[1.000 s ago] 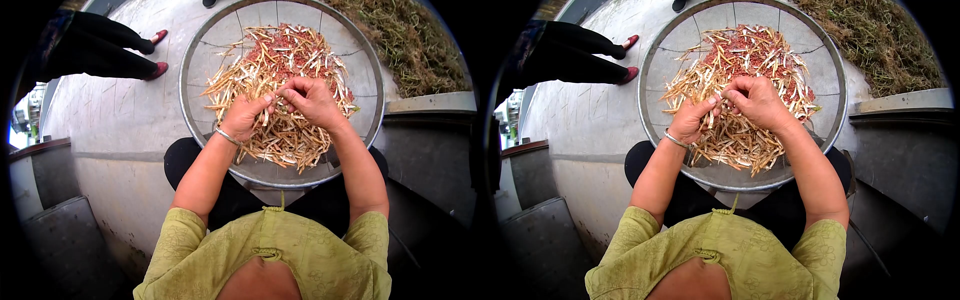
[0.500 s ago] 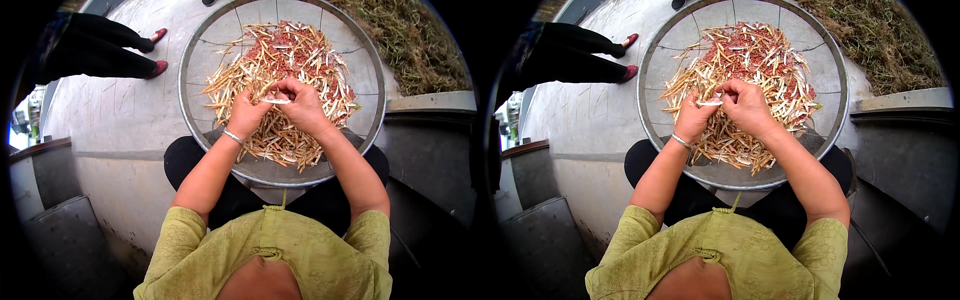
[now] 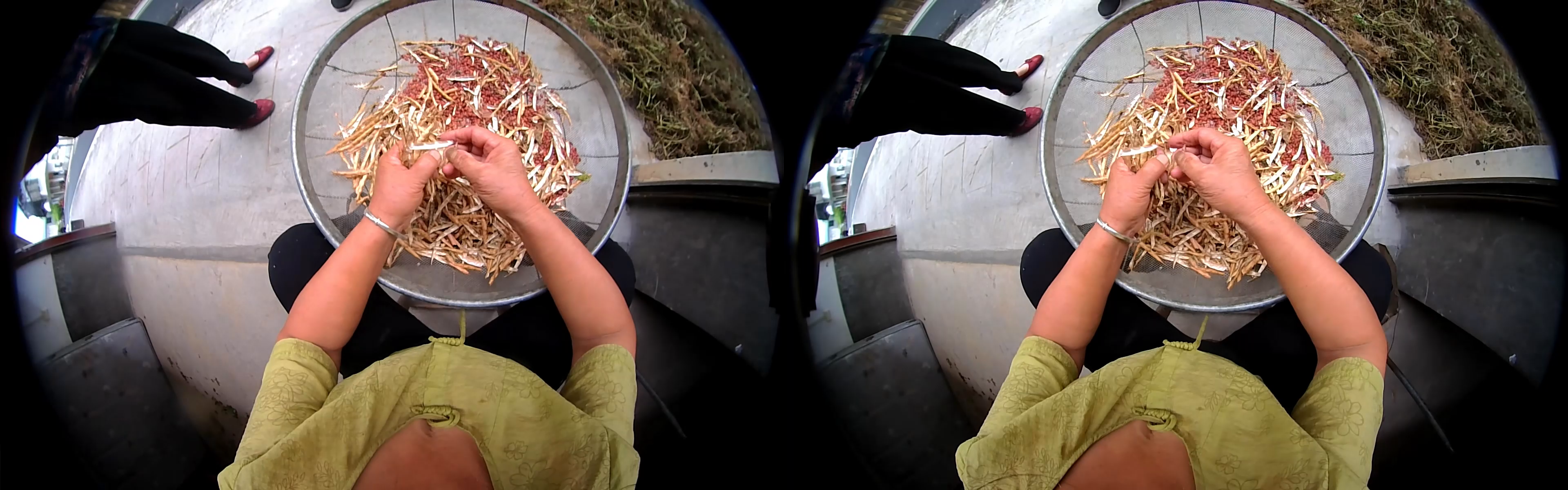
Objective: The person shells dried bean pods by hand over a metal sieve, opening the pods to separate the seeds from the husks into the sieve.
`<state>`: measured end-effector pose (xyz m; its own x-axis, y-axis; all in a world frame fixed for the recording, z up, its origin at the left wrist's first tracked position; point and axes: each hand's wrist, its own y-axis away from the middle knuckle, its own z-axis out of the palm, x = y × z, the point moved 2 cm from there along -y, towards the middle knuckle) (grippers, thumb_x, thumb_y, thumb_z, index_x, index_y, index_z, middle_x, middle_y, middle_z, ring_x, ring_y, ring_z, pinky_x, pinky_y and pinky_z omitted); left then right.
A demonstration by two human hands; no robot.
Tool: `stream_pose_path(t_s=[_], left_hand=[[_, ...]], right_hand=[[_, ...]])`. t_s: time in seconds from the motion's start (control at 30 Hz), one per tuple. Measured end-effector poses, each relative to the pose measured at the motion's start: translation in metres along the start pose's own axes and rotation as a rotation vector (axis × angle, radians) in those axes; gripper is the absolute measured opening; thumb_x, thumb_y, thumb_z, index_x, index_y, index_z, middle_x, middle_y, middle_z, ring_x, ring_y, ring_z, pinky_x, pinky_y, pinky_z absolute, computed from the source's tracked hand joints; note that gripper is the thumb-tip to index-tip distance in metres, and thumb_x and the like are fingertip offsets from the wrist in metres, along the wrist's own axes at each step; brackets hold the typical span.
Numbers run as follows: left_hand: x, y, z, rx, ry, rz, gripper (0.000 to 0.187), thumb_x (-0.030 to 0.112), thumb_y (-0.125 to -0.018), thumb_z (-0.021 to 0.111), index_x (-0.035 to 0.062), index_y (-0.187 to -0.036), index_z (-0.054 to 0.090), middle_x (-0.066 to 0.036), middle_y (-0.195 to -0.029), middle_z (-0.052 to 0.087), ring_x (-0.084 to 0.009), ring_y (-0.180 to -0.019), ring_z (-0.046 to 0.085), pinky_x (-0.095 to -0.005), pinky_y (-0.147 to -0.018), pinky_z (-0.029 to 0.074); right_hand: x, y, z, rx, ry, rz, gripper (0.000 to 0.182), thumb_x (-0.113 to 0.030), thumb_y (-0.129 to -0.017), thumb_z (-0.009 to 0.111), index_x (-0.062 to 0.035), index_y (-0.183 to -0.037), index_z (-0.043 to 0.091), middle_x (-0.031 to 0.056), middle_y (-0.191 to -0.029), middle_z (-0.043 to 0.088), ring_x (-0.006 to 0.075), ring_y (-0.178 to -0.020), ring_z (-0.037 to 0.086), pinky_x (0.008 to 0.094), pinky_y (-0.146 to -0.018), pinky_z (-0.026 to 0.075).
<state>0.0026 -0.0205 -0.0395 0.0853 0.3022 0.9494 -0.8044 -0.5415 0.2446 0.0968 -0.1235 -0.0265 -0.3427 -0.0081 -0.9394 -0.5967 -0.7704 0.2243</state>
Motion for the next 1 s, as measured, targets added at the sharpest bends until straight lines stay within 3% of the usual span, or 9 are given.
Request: stream_pose_path(t_s=[0.33,0.47,0.5,0.57,0.63,0.73,0.77,0.97,1.0], left_hand=[[0.003,0.004,0.004,-0.226,-0.076,-0.196,0.012,0.013,-0.084,0.055,0.0045,-0.092,0.06,-0.001,-0.074,0.061,-0.0029,-0.054,0.051,-0.0145,-0.045,0.039],[0.001,0.001,0.007,-0.144,0.057,-0.112,0.012,0.009,-0.083,0.058,0.0035,-0.094,0.058,0.002,-0.073,0.056,-0.0058,-0.065,0.05,-0.0195,-0.06,0.042],[0.002,-0.001,0.003,-0.159,0.012,-0.077,0.012,0.015,-0.085,0.058,0.0069,-0.093,0.056,0.002,-0.073,0.055,-0.0039,-0.061,0.049,-0.0168,-0.049,0.038],[0.006,-0.003,-0.004,-0.123,0.007,-0.036,0.009,0.016,-0.085,0.057,0.0085,-0.089,0.055,0.002,-0.071,0.054,-0.0049,-0.058,0.048,-0.0176,-0.047,0.038],[0.008,-0.004,-0.01,-0.061,0.054,-0.042,0.016,0.022,-0.086,0.058,0.0073,-0.079,0.056,0.001,-0.068,0.054,-0.0062,-0.06,0.048,-0.0198,-0.054,0.039],[0.006,-0.01,-0.021,-0.035,0.21,-0.027,0.018,0.024,-0.084,0.06,0.0072,-0.08,0.055,0.001,-0.066,0.054,-0.006,-0.056,0.048,-0.0192,-0.048,0.038],[0.007,-0.01,-0.021,-0.025,0.218,-0.028,0.018,0.024,-0.084,0.06,0.0072,-0.08,0.055,0.001,-0.066,0.054,-0.006,-0.056,0.048,-0.0192,-0.048,0.038],[0.009,-0.01,-0.017,-0.001,0.185,-0.072,0.016,0.02,-0.08,0.065,0.0086,-0.082,0.055,0.003,-0.065,0.054,-0.0046,-0.055,0.049,-0.0164,-0.039,0.032],[0.013,-0.009,-0.015,0.013,0.142,-0.09,0.016,0.019,-0.083,0.062,0.0071,-0.084,0.052,0.0,-0.07,0.053,-0.0099,-0.065,0.055,-0.0169,-0.043,0.035]], right_hand=[[0.002,-0.002,-0.007,0.01,0.201,-0.051,0.009,-0.006,-0.078,0.063,0.0018,-0.081,0.063,0.0029,-0.066,0.06,0.0058,-0.056,0.056,0.0196,-0.051,0.046],[-0.014,0.002,-0.009,-0.017,0.359,-0.188,0.012,-0.01,-0.08,0.061,0.0015,-0.083,0.065,0.0053,-0.069,0.062,0.0065,-0.058,0.056,0.0203,-0.051,0.046],[-0.021,0.002,-0.009,-0.009,0.371,-0.217,0.014,-0.011,-0.081,0.06,0.0012,-0.084,0.065,0.0062,-0.071,0.062,0.0066,-0.06,0.056,0.0204,-0.051,0.046],[-0.039,0.005,-0.028,0.0,0.506,0.054,0.016,-0.017,-0.081,0.06,-0.0025,-0.084,0.066,0.0088,-0.074,0.064,0.0126,-0.062,0.059,0.0279,-0.056,0.049],[-0.05,0.011,-0.054,-0.111,1.029,0.045,0.015,-0.018,-0.077,0.061,-0.0033,-0.079,0.066,0.0114,-0.07,0.064,0.0189,-0.062,0.061,0.0336,-0.06,0.05],[-0.037,0.026,-0.069,-0.326,1.277,0.063,0.014,-0.016,-0.073,0.061,-0.0034,-0.074,0.066,0.011,-0.061,0.061,0.0198,-0.054,0.059,0.0333,-0.054,0.047],[-0.025,0.028,-0.069,-0.36,1.364,0.029,0.016,-0.019,-0.069,0.063,-0.0031,-0.069,0.065,0.014,-0.064,0.061,0.0261,-0.058,0.059,0.0354,-0.057,0.047],[0.008,0.028,-0.049,-0.352,1.563,0.177,0.015,-0.019,-0.065,0.062,-0.0043,-0.068,0.061,0.0153,-0.071,0.061,0.0304,-0.069,0.06,0.0383,-0.063,0.048],[0.011,0.026,-0.047,-0.373,1.529,0.151,0.014,-0.017,-0.064,0.061,-0.0035,-0.065,0.061,0.0156,-0.068,0.061,0.0297,-0.067,0.06,0.038,-0.062,0.048]])
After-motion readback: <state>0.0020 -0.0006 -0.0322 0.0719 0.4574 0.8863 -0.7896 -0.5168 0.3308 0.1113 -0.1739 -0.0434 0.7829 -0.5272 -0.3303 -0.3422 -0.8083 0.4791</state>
